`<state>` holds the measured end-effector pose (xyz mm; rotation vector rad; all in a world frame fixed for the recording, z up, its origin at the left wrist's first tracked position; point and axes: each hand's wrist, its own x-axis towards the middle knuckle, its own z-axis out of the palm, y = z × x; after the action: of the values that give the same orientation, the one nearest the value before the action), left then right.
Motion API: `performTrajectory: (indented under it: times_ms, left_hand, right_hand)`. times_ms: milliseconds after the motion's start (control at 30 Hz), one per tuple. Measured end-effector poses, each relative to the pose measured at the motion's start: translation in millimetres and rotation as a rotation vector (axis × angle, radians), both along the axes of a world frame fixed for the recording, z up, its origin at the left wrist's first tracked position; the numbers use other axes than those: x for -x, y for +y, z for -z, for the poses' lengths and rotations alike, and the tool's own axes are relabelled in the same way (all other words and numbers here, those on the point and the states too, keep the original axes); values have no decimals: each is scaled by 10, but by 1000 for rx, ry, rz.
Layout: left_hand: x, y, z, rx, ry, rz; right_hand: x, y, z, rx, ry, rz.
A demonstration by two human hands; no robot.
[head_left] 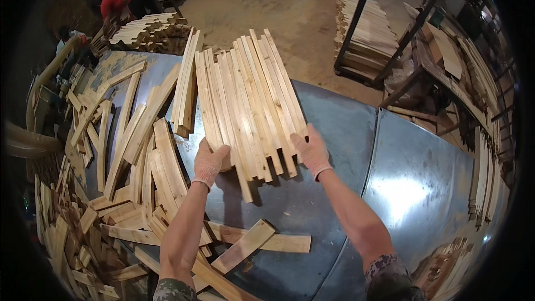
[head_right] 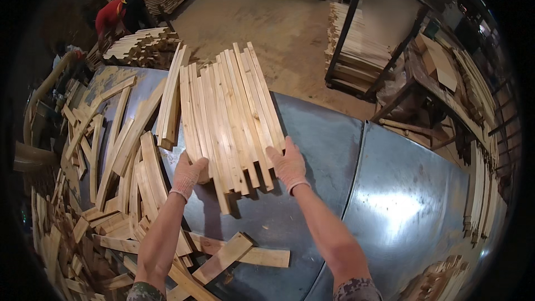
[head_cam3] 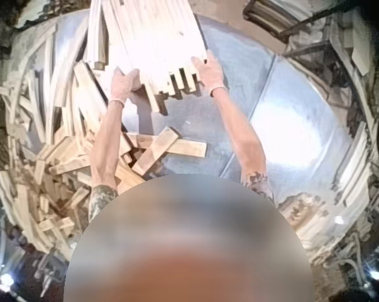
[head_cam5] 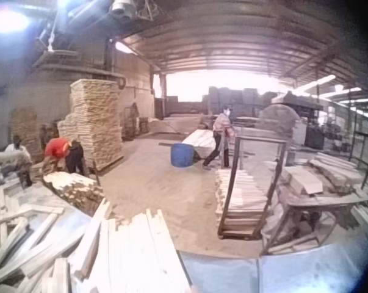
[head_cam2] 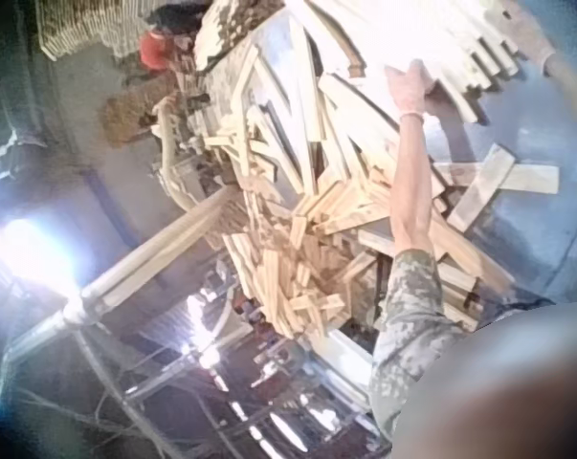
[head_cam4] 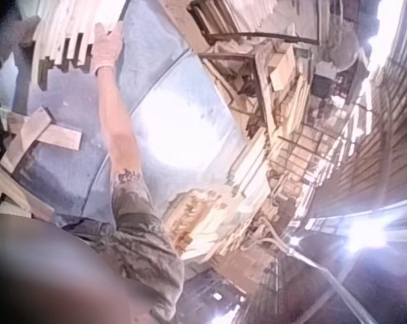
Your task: The person picks up stacks of light-colored wooden planks from a metal table and places them onto a conveyor belt. The person repeatedly gathers planks, aligns them, and moves them to the conveyor for processing.
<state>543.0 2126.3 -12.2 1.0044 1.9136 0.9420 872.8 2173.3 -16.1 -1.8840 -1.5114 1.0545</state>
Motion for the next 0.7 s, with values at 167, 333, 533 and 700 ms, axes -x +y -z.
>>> performTrajectory:
  times_ms: [167, 333, 533, 700]
  left_hand:
    - [-852, -394, -350, 111, -230, 98]
    - [-1763, -941, -573, 264, -369, 338]
    - [-2919, -1974, -692, 283, -207, 492]
    - [-3533, -3160, -778, 348, -142, 633]
  right_hand:
    - [-803, -83, 168, -105, -54, 60]
    - [-1810, -679, -231, -58, -219, 167]
    - [-2969, -2043, -517, 116, -287, 417]
    - [-3714, -3828, -458, 267, -243, 542]
